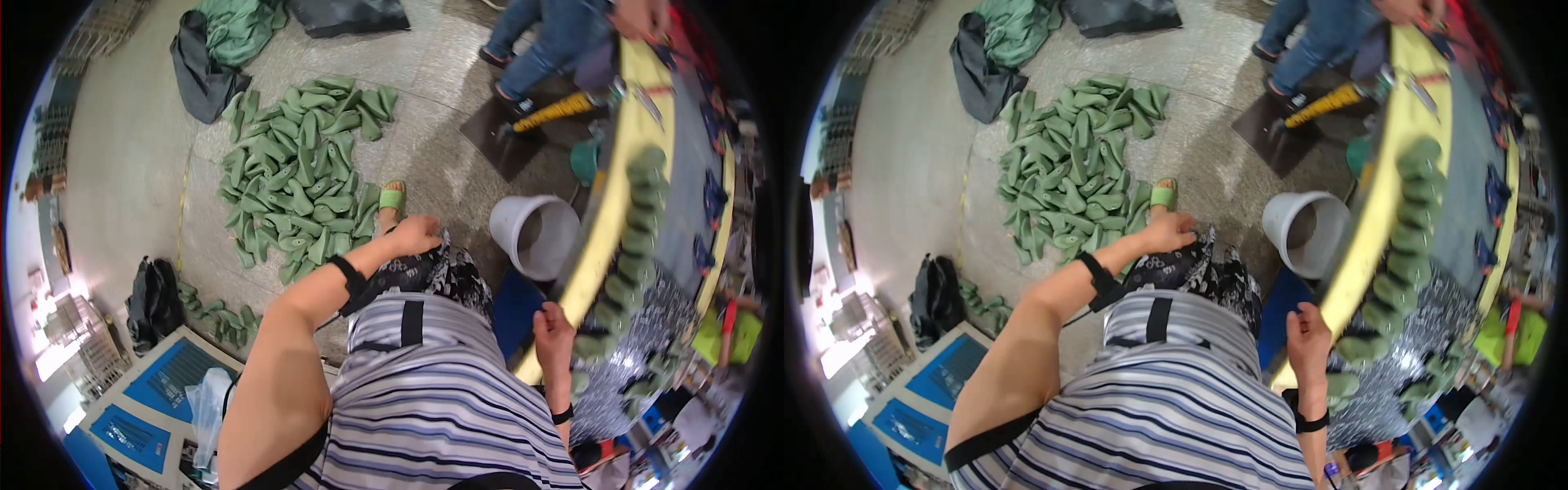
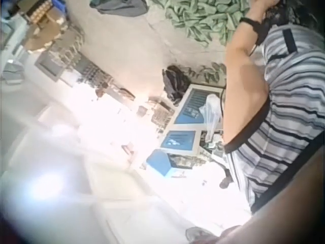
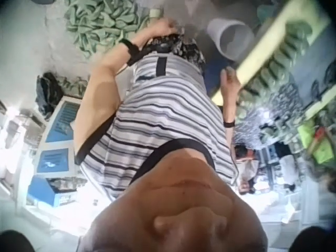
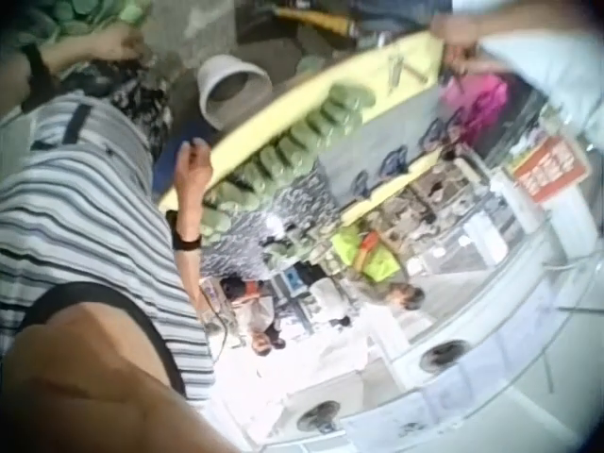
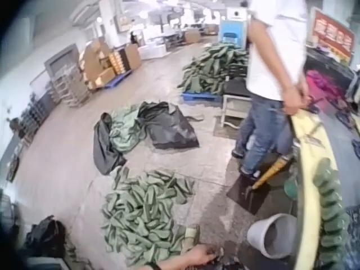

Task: Picking up green shoe lasts from the floor and arranging them on a workbench in a shoe factory.

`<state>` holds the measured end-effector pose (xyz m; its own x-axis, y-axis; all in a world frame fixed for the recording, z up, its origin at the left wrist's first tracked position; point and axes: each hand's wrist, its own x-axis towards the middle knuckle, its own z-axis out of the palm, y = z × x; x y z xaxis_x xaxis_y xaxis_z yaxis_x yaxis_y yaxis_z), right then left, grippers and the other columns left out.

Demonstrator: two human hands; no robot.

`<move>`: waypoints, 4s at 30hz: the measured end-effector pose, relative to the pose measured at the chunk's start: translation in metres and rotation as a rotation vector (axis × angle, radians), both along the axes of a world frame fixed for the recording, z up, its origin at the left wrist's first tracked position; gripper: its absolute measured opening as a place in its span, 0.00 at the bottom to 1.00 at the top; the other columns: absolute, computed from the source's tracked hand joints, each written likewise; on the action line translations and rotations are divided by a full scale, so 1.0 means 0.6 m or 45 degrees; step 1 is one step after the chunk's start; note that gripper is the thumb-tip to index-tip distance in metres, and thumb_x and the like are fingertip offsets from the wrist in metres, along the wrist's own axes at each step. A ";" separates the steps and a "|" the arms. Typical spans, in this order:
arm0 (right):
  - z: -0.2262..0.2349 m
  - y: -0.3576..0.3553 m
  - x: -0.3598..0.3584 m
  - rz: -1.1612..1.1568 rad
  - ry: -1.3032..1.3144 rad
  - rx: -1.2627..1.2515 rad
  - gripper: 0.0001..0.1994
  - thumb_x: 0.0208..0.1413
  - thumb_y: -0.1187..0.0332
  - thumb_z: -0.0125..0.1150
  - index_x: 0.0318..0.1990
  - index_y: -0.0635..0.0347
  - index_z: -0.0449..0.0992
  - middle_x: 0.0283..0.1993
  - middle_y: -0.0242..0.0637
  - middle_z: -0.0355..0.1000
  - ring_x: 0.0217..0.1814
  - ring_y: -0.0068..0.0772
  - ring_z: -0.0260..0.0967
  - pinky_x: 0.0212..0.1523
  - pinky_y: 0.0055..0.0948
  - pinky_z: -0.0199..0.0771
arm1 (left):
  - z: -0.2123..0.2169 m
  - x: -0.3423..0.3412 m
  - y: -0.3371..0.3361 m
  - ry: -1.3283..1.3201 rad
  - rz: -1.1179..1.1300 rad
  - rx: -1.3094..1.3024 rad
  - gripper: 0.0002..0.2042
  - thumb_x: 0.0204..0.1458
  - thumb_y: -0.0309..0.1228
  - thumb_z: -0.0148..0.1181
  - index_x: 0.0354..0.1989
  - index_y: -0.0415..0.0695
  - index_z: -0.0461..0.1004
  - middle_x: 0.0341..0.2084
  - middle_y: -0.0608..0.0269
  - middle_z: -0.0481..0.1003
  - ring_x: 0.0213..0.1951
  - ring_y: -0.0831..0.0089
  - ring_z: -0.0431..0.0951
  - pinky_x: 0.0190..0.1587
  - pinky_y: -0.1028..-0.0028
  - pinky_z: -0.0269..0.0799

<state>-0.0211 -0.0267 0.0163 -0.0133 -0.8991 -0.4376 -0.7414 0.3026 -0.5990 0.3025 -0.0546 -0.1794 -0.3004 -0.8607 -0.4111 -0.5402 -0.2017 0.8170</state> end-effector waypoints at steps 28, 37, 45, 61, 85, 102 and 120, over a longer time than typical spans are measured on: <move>-1.291 -0.521 0.864 0.965 0.123 0.346 0.26 0.50 0.58 0.58 0.50 0.68 0.63 0.49 0.62 0.66 0.53 0.61 0.63 0.54 0.44 0.65 | -0.865 0.490 -0.301 -0.270 1.202 0.349 0.14 0.43 0.29 0.58 0.39 0.36 0.73 0.32 0.49 0.77 0.34 0.55 0.77 0.39 0.63 0.72; -1.351 -0.528 0.806 0.940 -0.140 0.564 0.31 0.41 0.56 0.66 0.48 0.72 0.66 0.50 0.58 0.66 0.53 0.55 0.64 0.54 0.41 0.64 | -0.940 0.559 -0.513 -0.914 -0.009 -0.430 0.21 0.41 0.33 0.62 0.45 0.41 0.70 0.49 0.55 0.67 0.54 0.59 0.64 0.55 0.63 0.59; -1.234 -0.549 0.556 0.599 -0.404 1.156 0.30 0.46 0.63 0.63 0.53 0.75 0.63 0.46 0.50 0.71 0.47 0.35 0.69 0.48 0.30 0.68 | -0.951 0.549 -0.594 -1.144 -0.743 -0.536 0.22 0.39 0.31 0.64 0.46 0.46 0.68 0.47 0.55 0.66 0.51 0.55 0.65 0.53 0.59 0.59; -0.530 -0.473 0.346 0.035 -0.706 0.884 0.32 0.50 0.48 0.61 0.58 0.61 0.66 0.44 0.43 0.72 0.41 0.32 0.72 0.31 0.27 0.74 | -0.246 0.321 -0.421 0.266 0.135 0.563 0.16 0.37 0.32 0.64 0.36 0.36 0.76 0.28 0.60 0.78 0.31 0.73 0.76 0.37 0.72 0.72; 0.049 0.189 -0.150 -1.048 -1.724 -0.055 0.26 0.57 0.49 0.54 0.52 0.62 0.69 0.37 0.32 0.73 0.27 0.18 0.69 0.17 0.19 0.64 | 0.319 -0.314 -0.140 0.620 -0.160 1.130 0.18 0.53 0.35 0.50 0.49 0.38 0.68 0.39 0.56 0.74 0.40 0.65 0.76 0.42 0.66 0.74; -0.038 0.290 -0.636 -1.691 -1.347 0.030 0.36 0.59 0.37 0.28 0.51 0.66 0.63 0.29 0.51 0.72 0.28 0.46 0.74 0.27 0.35 0.75 | 0.314 -1.082 0.024 -0.225 -1.506 -0.501 0.26 0.41 0.34 0.60 0.52 0.38 0.68 0.44 0.42 0.72 0.48 0.51 0.73 0.51 0.63 0.67; -0.173 0.249 -0.800 -1.575 -0.069 -0.374 0.30 0.58 0.44 0.42 0.44 0.69 0.68 0.35 0.52 0.73 0.32 0.36 0.74 0.25 0.31 0.72 | 0.322 -0.885 0.026 0.260 -1.259 -0.189 0.29 0.47 0.30 0.61 0.58 0.38 0.59 0.49 0.46 0.69 0.48 0.59 0.73 0.50 0.68 0.69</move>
